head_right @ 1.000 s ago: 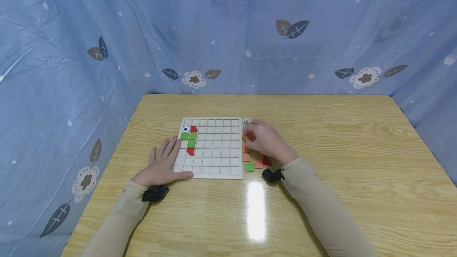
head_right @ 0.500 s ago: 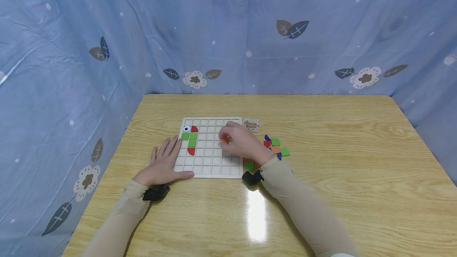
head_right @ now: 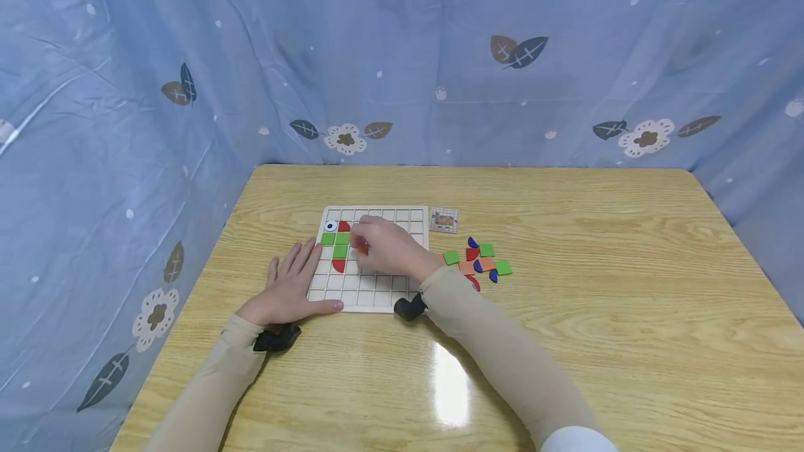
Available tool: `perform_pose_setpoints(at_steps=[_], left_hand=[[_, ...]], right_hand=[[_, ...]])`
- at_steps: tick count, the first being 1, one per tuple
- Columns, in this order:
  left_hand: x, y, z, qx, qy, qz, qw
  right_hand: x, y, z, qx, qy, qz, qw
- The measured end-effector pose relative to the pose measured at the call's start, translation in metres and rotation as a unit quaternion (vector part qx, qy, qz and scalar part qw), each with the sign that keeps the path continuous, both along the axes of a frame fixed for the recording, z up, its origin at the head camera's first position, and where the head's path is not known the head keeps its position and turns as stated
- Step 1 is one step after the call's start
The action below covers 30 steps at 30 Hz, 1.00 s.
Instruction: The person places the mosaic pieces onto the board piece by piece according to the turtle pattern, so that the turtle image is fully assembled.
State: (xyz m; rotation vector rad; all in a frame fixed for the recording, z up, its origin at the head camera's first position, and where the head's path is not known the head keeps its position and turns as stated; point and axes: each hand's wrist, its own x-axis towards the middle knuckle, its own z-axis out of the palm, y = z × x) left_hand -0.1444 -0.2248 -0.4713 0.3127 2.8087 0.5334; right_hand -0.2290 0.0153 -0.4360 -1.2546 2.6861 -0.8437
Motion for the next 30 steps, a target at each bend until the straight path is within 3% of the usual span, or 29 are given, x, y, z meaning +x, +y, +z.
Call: perform_pose_setpoints(at_steps=[5,12,24,30], left_hand=[[0.0,0.0,0.0,0.017,0.001,-0.002,0.9999],[-0.002,-0.002,-0.005,0.019,0.005,0.001,0.9998],[-0.005,-0.003,-0.011,0.011,0.004,0.003,0.9999],[-0.004,-0.003,-0.01,0.008,0.008,0.0,0.9999]], right_hand=[[-0.003,-0.01,-0.001,-0.006,0.0,0.011,1.0],[-0.004,-0.019,-0.005,0.022,-0.033,-0.009,0.999],[-0.007,-0.021,-0.013,0.033,-0.009,-0.013,0.999],[-0.006,-0.02,-0.013,0.052,-0.02,-0.02,0.998]])
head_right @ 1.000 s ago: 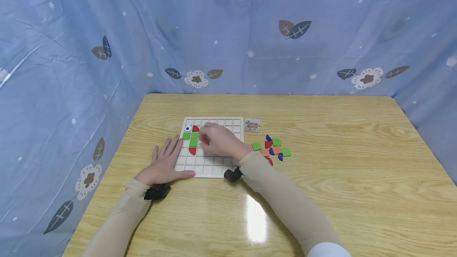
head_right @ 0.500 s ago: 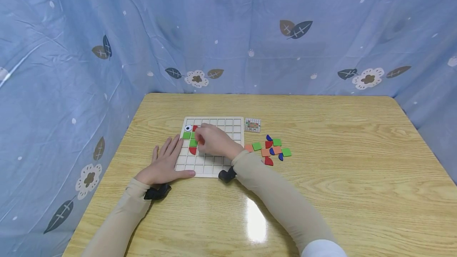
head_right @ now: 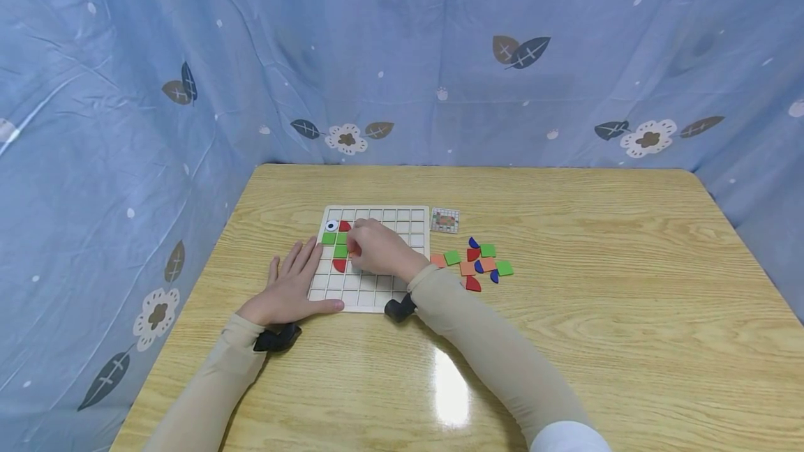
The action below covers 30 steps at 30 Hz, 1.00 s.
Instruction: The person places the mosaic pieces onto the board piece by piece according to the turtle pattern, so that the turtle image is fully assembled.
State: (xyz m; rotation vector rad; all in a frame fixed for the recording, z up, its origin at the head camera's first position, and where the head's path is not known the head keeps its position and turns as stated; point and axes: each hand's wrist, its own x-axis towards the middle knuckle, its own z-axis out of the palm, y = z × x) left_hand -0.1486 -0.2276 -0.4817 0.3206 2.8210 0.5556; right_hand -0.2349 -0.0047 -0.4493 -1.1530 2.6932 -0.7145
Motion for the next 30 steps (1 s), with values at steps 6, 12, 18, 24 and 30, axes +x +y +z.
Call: perform_pose_setpoints(at_steps=[6,12,18,24,30], left_hand=[[0.0,0.001,0.002,-0.005,-0.002,-0.001,1.0],[0.002,0.003,0.009,-0.003,-0.008,0.001,1.0],[0.003,0.002,0.007,0.002,-0.008,0.004,1.0],[0.002,0.0,0.001,0.003,-0.005,0.006,1.0],[0.001,0.0,0.001,-0.001,-0.004,0.006,1.0]], right_hand=[[0.002,0.0,0.002,0.002,-0.001,-0.001,1.0],[0.003,0.001,0.003,0.004,-0.006,-0.008,1.0],[0.005,0.005,0.002,0.012,-0.006,-0.016,1.0],[0.011,0.013,0.008,-0.006,-0.015,-0.021,1.0],[0.016,0.025,0.008,-0.009,-0.017,-0.036,0.999]])
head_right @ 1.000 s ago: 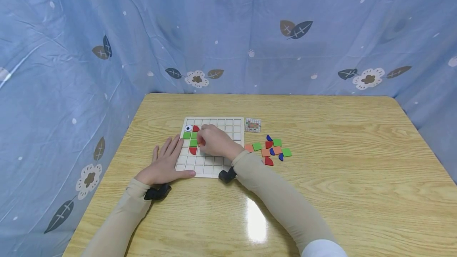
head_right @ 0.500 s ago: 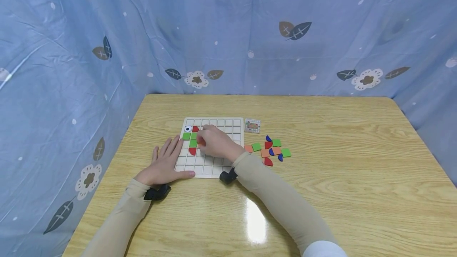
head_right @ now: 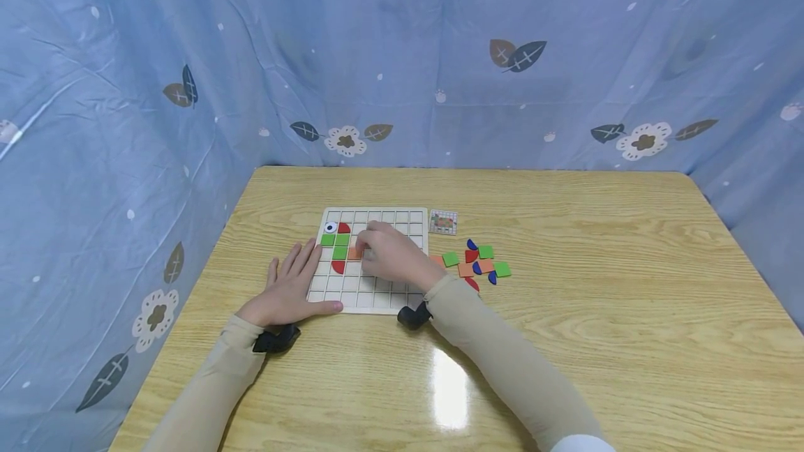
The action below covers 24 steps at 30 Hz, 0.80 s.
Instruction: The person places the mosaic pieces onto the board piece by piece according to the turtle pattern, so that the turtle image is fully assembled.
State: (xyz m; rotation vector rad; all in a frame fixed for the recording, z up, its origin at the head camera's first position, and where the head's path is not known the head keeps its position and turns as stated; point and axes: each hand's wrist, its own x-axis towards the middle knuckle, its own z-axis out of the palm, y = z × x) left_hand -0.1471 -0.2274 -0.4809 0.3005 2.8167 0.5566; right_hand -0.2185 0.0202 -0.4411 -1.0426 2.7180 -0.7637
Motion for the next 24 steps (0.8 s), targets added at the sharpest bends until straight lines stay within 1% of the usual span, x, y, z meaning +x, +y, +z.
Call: perform_pose_setpoints(at_steps=[5,11,14,16,19,22,24], left_hand=[[0.0,0.001,0.0,0.001,-0.002,0.0,1.0],[0.0,0.0,-0.001,0.005,-0.001,0.002,1.0],[-0.001,0.0,-0.001,0.005,0.001,0.001,1.0],[-0.001,0.001,0.0,0.004,0.001,-0.001,1.0],[0.0,0.003,0.006,0.005,0.0,-0.005,1.0],[0.001,0.003,0.01,0.002,0.0,-0.007,1.0],[0.001,0.004,0.01,0.002,-0.001,-0.007,1.0]], right_hand=[[0.004,0.014,0.0,0.003,0.0,-0.016,1.0],[0.009,0.033,0.0,-0.011,0.023,-0.017,1.0],[0.011,0.045,0.002,-0.014,0.02,-0.021,0.999],[0.012,0.054,0.004,-0.014,0.013,-0.025,0.999],[0.013,0.066,0.007,-0.014,0.005,-0.032,0.999],[0.014,0.076,0.008,-0.012,0.019,-0.033,0.999],[0.014,0.082,0.008,-0.017,0.03,-0.033,0.999]])
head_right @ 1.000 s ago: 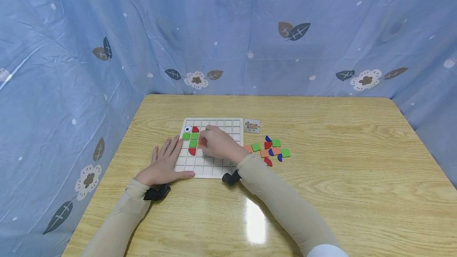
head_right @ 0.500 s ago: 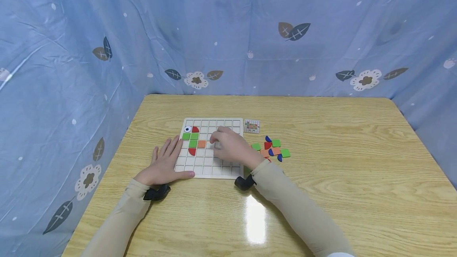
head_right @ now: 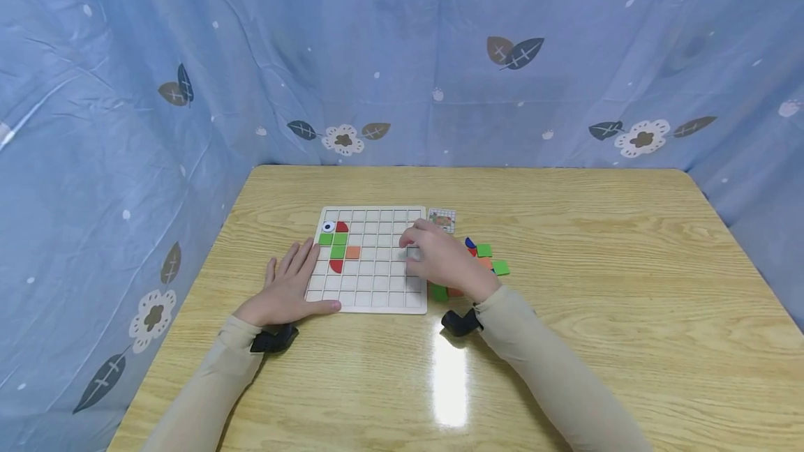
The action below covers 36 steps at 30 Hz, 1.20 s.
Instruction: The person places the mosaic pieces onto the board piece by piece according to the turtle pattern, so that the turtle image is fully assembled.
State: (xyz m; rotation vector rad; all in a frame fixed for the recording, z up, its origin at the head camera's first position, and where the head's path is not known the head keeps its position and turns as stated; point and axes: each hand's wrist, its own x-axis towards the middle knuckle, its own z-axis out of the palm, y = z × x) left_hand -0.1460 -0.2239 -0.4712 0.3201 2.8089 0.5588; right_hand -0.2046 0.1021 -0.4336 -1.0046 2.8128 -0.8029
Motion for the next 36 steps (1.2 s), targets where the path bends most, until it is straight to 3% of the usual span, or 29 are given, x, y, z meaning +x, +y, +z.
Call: perform_pose_setpoints(at_steps=[9,21,36], left_hand=[[0.0,-0.003,-0.006,0.005,0.006,0.003,1.0],[0.001,-0.002,-0.002,-0.006,-0.002,-0.003,1.0],[0.0,-0.001,-0.001,-0.011,-0.005,-0.002,0.9999]], right_hand=[[-0.001,0.022,-0.002,0.004,0.008,-0.021,1.0],[-0.006,0.045,0.012,-0.005,-0.007,-0.022,1.0],[-0.008,0.037,-0.005,0.023,-0.009,-0.025,0.999]])
